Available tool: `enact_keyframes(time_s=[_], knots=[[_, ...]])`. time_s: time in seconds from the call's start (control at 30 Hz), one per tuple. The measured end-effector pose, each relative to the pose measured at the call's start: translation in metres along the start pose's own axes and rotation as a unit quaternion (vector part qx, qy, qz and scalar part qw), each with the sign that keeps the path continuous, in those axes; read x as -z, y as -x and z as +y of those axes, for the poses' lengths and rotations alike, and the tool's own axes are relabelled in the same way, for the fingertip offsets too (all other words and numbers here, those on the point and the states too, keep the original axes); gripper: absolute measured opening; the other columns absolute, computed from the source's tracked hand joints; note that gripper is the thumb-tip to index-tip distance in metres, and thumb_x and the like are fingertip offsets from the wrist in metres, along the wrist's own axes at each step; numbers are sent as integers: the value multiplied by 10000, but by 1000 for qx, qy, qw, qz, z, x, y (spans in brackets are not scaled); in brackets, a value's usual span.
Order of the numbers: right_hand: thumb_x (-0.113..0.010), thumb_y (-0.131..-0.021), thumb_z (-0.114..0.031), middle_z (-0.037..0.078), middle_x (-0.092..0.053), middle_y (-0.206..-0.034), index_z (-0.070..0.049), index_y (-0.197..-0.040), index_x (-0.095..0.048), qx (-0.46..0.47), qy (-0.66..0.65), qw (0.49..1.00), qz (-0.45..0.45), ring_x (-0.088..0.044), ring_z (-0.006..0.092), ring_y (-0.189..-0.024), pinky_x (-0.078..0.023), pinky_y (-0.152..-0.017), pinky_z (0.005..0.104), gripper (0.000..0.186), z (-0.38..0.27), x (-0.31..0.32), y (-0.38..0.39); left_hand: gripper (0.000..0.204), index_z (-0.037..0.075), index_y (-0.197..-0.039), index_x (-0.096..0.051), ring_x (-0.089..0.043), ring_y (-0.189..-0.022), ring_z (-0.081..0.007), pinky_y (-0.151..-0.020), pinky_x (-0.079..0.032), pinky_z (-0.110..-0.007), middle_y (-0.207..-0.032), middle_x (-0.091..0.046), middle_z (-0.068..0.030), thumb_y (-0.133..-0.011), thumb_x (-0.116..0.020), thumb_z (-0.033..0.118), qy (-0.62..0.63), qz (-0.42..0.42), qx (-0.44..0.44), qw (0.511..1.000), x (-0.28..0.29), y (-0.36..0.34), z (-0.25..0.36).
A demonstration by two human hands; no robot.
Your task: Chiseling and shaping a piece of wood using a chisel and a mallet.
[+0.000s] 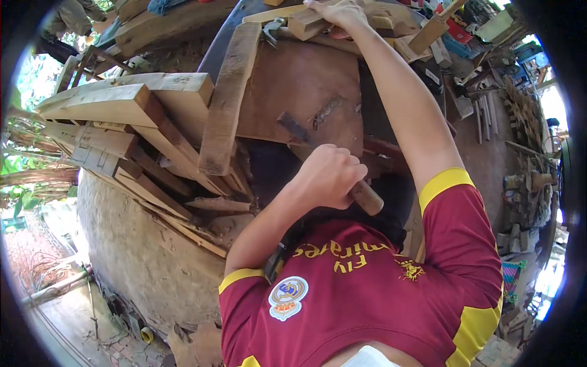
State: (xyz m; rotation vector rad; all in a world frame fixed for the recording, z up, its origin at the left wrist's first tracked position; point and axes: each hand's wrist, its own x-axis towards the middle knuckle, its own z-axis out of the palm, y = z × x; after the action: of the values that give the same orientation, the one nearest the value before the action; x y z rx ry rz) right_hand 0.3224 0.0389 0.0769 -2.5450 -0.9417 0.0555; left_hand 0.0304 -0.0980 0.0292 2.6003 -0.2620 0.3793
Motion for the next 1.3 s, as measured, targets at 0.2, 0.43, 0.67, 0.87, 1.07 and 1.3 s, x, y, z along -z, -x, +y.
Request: enact_keyframes(time_s=[0.2,0.43,0.67,0.87,1.07,1.3], knots=[[-742,-786,-407,111,-649,-1028,-11,-1181,-579,-66,-429,894,-116,-671,204,-927,-571,-722,355,583,-3,5,25,373,123,-730,-560,-629,-768,-278,-688,-498,-398,-734,-606,-46,-455,-787,232,-5,-13,22,1000,6,7,-5],[-654,-823,-222,156,-613,-1065,68,-1249,-483,-9,-738,629,-245,-647,275,-901,-580,-757,445,543,39,74,93,372,107,-769,-582,-622,-762,-277,-666,-496,-392,-750,-601,-46,-458,-756,213,11,11,25,1000,0,4,-5],[-663,-808,-141,184,-564,-1098,54,-1329,-405,39,-695,665,-271,-616,240,-798,-564,-652,388,613,84,82,163,356,110,-766,-574,-620,-744,-284,-633,-492,-394,-734,-590,-50,-471,-750,201,11,33,28,999,4,-3,-3],[-757,-728,-173,204,-423,-1189,69,-1364,-325,118,-769,605,-166,-554,217,-733,-509,-610,314,806,121,78,242,322,113,-724,-545,-607,-637,-290,-561,-480,-410,-666,-564,-43,-504,-764,197,-3,81,49,996,25,-6,-6],[-764,-682,-218,184,-360,-1139,113,-1362,-259,14,-765,616,-184,-534,192,-725,-521,-578,303,910,160,72,318,298,118,-723,-550,-611,-604,-278,-519,-471,-400,-640,-568,-40,-537,-770,197,-53,112,81,989,56,-9,-17],[-770,-650,-126,217,-453,-1155,94,-1387,-303,37,-725,675,-134,-599,256,-880,-547,-676,329,900,164,77,347,307,109,-704,-574,-623,-619,-295,-530,-475,-406,-641,-598,-54,-493,-771,212,-89,100,120,984,62,-28,-26]])
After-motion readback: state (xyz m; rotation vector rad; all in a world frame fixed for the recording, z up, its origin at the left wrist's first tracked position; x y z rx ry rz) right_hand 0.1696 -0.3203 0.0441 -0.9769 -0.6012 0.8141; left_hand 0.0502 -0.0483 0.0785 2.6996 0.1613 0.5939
